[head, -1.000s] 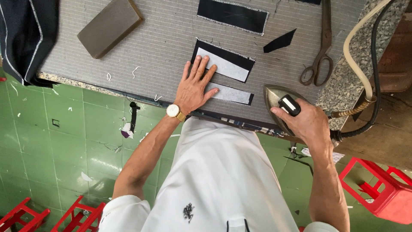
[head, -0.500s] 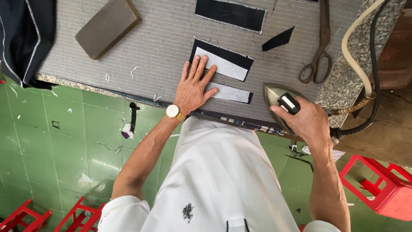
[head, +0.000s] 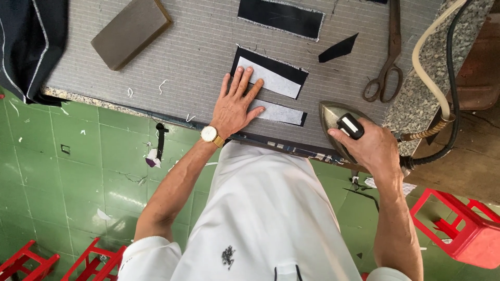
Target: The person irons several small black fabric pieces on a worktable using a steam iron. They repeatedly pick up pieces, place them on the table, press them with the iron, and set them aside. A white paper strip and a rectangular pressing block are also used during the process.
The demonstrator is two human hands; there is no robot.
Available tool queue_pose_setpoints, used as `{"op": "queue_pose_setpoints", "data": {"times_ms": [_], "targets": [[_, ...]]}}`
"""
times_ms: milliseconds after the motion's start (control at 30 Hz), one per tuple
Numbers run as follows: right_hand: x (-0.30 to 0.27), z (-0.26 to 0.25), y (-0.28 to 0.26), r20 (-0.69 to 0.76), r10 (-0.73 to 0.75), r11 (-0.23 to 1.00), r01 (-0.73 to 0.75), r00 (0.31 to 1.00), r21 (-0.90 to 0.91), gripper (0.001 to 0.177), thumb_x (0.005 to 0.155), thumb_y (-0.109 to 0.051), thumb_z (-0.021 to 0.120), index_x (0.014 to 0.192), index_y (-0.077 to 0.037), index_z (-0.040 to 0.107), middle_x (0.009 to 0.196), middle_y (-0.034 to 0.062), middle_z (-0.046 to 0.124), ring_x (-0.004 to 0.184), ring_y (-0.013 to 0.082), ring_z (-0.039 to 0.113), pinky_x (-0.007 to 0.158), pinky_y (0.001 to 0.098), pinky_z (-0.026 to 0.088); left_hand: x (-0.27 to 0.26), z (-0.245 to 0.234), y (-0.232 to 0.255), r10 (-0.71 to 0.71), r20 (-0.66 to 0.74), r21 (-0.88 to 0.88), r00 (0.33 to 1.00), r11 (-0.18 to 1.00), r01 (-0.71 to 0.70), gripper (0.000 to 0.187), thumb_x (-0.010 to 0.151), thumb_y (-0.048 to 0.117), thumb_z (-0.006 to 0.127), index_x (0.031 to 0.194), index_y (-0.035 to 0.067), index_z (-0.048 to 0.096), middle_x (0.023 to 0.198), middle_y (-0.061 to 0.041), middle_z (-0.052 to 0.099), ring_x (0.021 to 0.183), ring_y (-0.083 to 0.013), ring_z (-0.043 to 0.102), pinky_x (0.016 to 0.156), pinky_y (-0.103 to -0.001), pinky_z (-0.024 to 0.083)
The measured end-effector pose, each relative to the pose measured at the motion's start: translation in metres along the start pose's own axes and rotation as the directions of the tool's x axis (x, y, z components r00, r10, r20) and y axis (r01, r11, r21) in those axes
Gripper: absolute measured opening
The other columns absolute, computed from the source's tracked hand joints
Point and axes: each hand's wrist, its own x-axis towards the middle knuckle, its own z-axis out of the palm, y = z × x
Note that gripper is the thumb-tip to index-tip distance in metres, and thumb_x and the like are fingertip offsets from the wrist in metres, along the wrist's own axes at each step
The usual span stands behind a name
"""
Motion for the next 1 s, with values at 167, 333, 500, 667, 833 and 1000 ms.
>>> {"op": "queue_pose_setpoints", "data": {"times_ms": [167,333,500,667,833,1000], "targets": [[-0.001,0.0007,-0.0004,-0.008,0.003,1.0,-0.003,1.0,-0.011,0.067,0.089,-0.074,0.071,0.085,-0.008,0.066,0.061,0.016,0.06,0.06,0.0334,0.067,0.053,0.0406,0.044,0.0,-0.0016,0.0007,0.0,0.002,0.016,1.0,1.0,0.0,0.071,0.104,0.065,0.05,0.16,0.023,0.041,0.169,-0.016,0.021,0.157,-0.0358,0.015,0.125,-0.059,0.011],[-0.0006,0.0006,0.0007,0.01,-0.003,1.0,0.003,1.0,0.009,0.068,0.089,-0.074,0.071,0.085,-0.007,0.065,0.059,0.0162,0.058,0.058,0.0336,0.064,0.052,0.0419,0.043,0.0005,-0.0033,0.0026,-0.001,0.003,0.019,1.0,1.0,0.001,0.071,0.104,0.064,0.051,0.16,0.022,0.041,0.169,-0.017,0.022,0.156,-0.0369,0.016,0.125,-0.06,0.012],[-0.0005,0.0007,0.0009,-0.002,-0.02,1.0,0.02,1.0,0.016,0.068,0.091,-0.073,0.071,0.085,-0.005,0.065,0.06,0.0161,0.058,0.058,0.0326,0.064,0.052,0.0412,0.043,0.0008,-0.0031,0.003,-0.012,0.014,0.017,1.0,1.0,0.012,0.071,0.105,0.065,0.049,0.161,0.022,0.038,0.169,-0.017,0.02,0.157,-0.037,0.014,0.125,-0.061,0.011],[-0.0017,0.0024,0.0018,-0.019,-0.024,0.999,0.025,1.0,0.024,0.067,0.09,-0.073,0.072,0.082,-0.006,0.064,0.057,0.0148,0.056,0.056,0.0317,0.063,0.052,0.0401,0.042,-0.001,-0.0026,0.003,-0.015,0.021,0.016,1.0,1.0,0.015,0.071,0.105,0.065,0.048,0.162,0.023,0.037,0.17,-0.017,0.019,0.157,-0.0373,0.013,0.125,-0.061,0.01],[-0.0017,0.0002,0.0002,-0.022,-0.032,0.999,0.033,0.999,0.041,0.067,0.091,-0.072,0.072,0.08,-0.006,0.063,0.057,0.0148,0.056,0.056,0.0317,0.063,0.052,0.0404,0.043,-0.001,-0.0039,0.0041,-0.024,0.032,0.008,0.999,1.0,0.023,0.071,0.105,0.064,0.049,0.162,0.023,0.038,0.17,-0.017,0.019,0.157,-0.0369,0.013,0.125,-0.061,0.009],[-0.0005,0.0012,0.0018,-0.018,-0.027,0.999,0.028,0.999,0.019,0.068,0.089,-0.073,0.072,0.083,-0.005,0.066,0.057,0.0166,0.057,0.055,0.0333,0.063,0.051,0.0413,0.043,-0.001,-0.0047,0.0057,-0.03,0.044,0.018,0.999,0.999,0.03,0.071,0.105,0.065,0.047,0.162,0.023,0.036,0.17,-0.016,0.017,0.157,-0.0365,0.011,0.125,-0.061,0.008]]}}
